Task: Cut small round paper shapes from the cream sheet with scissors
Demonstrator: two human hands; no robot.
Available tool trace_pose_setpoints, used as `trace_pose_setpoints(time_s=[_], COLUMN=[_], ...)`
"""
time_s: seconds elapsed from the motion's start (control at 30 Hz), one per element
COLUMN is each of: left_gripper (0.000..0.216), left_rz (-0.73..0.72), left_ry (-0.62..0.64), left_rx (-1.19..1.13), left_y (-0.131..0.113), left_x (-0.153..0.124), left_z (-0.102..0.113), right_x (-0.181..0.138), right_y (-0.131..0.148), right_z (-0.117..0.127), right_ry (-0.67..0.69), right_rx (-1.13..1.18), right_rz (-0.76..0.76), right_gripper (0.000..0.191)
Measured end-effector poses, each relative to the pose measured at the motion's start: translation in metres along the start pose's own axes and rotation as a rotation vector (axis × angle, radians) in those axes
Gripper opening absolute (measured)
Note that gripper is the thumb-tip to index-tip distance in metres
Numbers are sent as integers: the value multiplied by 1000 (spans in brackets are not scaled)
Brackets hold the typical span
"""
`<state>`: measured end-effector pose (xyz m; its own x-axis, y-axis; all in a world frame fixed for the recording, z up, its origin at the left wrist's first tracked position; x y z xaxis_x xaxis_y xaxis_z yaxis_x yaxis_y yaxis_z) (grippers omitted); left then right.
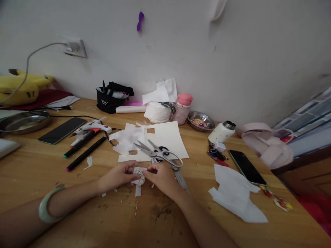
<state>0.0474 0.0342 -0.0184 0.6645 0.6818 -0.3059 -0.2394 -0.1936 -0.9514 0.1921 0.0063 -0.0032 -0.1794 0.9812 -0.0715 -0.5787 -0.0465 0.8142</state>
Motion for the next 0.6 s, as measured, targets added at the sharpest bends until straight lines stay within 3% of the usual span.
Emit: trace_pose_setpoints(time_s=[0.43, 0.6], left_gripper=[23, 25], left_rz=[-3, 49], left_ry=[75, 111], left_rx=[3, -96], left_y=[-5, -4], left_x=[-3, -2], left_z=[1, 2], right_x=[1, 2], right_y=[-3, -2], right_z=[-4, -3], right_ry=[16, 37], right_rx=[135, 189], right_rz=[-29, -45], right_gripper=[26, 20])
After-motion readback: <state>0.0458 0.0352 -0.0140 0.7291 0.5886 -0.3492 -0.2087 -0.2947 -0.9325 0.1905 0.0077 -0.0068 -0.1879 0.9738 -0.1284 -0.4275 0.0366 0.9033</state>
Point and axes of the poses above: each hand's wrist, its own x-axis towards the middle knuckle, its own z-axis out of the back of the hand, y = z × x, the point moved 4 cm from there along x, towards the middle knuckle, and after that the axes turned 4 degrees about z, right-handed, at the moved point
